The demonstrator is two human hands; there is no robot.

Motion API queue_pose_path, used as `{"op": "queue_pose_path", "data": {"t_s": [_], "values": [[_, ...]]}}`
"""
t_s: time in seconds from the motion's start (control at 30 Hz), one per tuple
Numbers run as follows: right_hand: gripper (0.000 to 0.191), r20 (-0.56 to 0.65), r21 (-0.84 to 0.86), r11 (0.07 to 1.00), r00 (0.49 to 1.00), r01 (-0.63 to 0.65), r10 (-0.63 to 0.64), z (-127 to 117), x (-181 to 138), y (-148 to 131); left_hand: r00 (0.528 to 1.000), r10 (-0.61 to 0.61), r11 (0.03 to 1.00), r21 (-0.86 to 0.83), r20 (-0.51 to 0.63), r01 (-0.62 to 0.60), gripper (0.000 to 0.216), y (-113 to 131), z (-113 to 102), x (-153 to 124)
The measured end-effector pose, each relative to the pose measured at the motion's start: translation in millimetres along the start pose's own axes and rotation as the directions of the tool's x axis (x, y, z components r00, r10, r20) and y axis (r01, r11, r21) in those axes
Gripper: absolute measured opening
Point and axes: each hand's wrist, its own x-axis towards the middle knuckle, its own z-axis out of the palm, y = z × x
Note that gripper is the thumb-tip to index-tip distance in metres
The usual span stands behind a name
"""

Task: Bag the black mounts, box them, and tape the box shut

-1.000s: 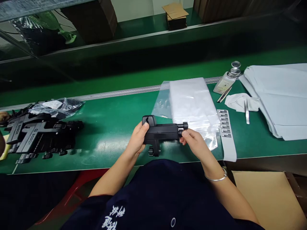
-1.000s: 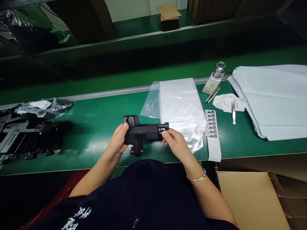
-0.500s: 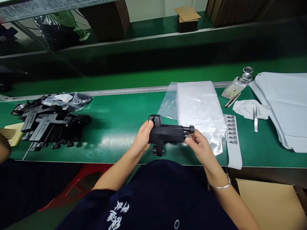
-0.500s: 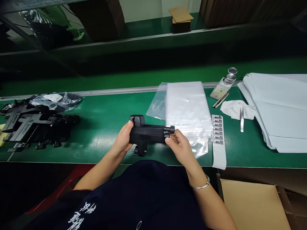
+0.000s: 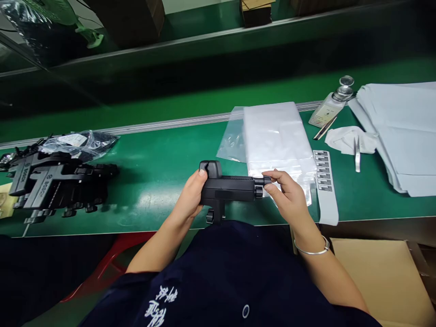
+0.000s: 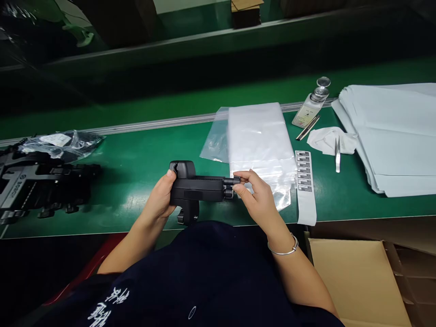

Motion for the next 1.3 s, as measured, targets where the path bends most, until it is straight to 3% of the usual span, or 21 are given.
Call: {"op": "queue_pose_path", "data": {"t_s": [0.2, 0.4, 0.5, 0.77, 1.13, 1.3], "values": [[0.029, -0.015, 0.089, 0.994, 0.998, -0.065, 0.066, 1, 1, 3, 1.000, -0.004, 1.000, 0.019, -0.001, 0.005, 0.061, -2, 0, 1], [0.033, 0.147, 0.123, 0.965, 0.966, -0.233, 0.215, 7, 3, 16, 0.982, 0.191, 0.981, 0.030, 0.001, -0.191, 0.056, -12, 7, 4], [0.033, 0.102, 0.171, 0.957, 0.970, -0.236, 0.221, 10, 4, 24, 0.973, 0.228, 0.973, 0.033, 0.038, -0.229, 0.055, -16, 12, 7], [0.024, 0.016, 0.196, 0.960, 0.980, -0.198, 0.198, 9, 8, 35, 0.987, 0.104, 0.993, -0.067, 0.122, -0.097, 0.053, -8, 17, 12], [0.027, 0.028, 0.334, 0.923, 0.980, -0.193, 0.196, 14, 11, 42, 0.987, 0.093, 0.990, -0.117, 0.130, -0.078, 0.054, -14, 15, 13], [0.028, -0.046, 0.403, 0.902, 0.981, -0.154, 0.187, 21, 10, 43, 0.990, 0.058, 0.984, -0.172, 0.126, -0.035, 0.055, -14, 17, 17]]}}
